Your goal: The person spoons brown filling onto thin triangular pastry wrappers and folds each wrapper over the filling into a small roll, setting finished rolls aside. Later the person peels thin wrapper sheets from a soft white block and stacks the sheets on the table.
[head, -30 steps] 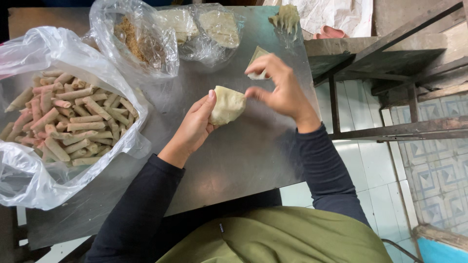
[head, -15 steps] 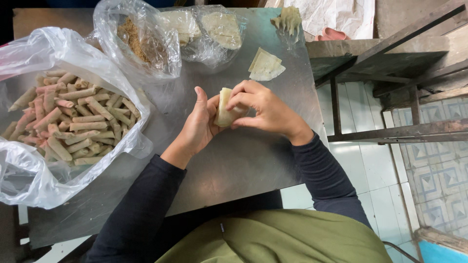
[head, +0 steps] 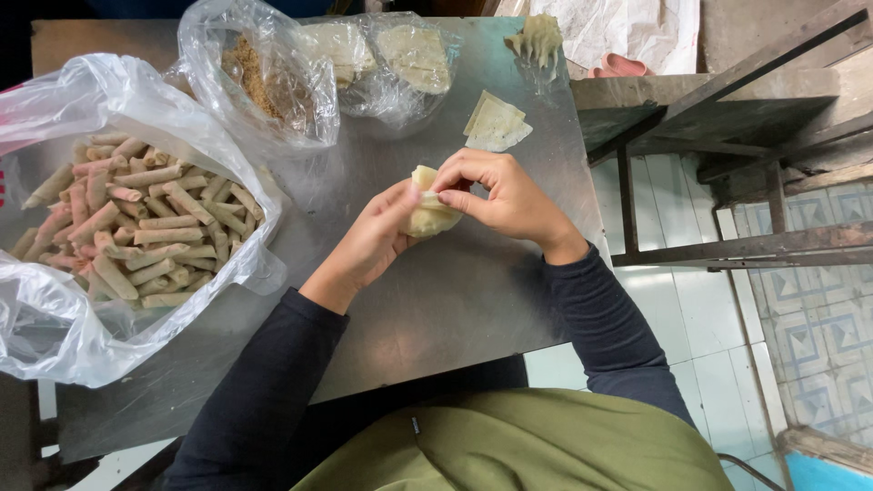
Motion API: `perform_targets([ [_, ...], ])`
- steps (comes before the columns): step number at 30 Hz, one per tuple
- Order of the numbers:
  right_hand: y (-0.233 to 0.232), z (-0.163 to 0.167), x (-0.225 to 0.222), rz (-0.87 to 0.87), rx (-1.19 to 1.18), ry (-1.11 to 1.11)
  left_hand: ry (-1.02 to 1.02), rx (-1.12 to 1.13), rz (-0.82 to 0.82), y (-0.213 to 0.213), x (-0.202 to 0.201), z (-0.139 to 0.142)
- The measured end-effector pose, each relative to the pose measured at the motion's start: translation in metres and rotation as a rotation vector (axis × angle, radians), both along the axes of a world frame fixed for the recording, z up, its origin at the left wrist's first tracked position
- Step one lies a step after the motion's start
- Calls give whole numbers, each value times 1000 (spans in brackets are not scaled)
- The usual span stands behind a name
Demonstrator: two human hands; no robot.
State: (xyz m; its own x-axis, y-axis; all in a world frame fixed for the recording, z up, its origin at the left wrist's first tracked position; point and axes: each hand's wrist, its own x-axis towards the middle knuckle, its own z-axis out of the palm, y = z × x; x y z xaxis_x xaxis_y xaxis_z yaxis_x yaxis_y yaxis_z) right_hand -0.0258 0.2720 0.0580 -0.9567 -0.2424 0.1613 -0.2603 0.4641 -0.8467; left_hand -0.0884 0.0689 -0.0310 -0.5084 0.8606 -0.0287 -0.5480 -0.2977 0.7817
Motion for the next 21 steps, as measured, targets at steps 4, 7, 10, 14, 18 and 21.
perform_targets([
  [4, 0, -3, -1, -59, -131, -106, 61, -53, 41, 2, 3, -2],
  [7, 2, -3, 0, -5, -74, -43, 73, -9, 39, 2, 3, -2],
  [10, 2, -1, 1, 42, -63, -28, 100, -15, 57, 3, 3, -2],
  [14, -1, 1, 1, 7, -71, -83, 178, -41, 137, 6, 3, -2],
  [18, -4, -2, 1, -37, -42, -101, 269, -81, 168, 8, 4, -5],
  [21, -6, -9, 0, -64, -20, -101, 308, -100, 169, 10, 5, -6],
])
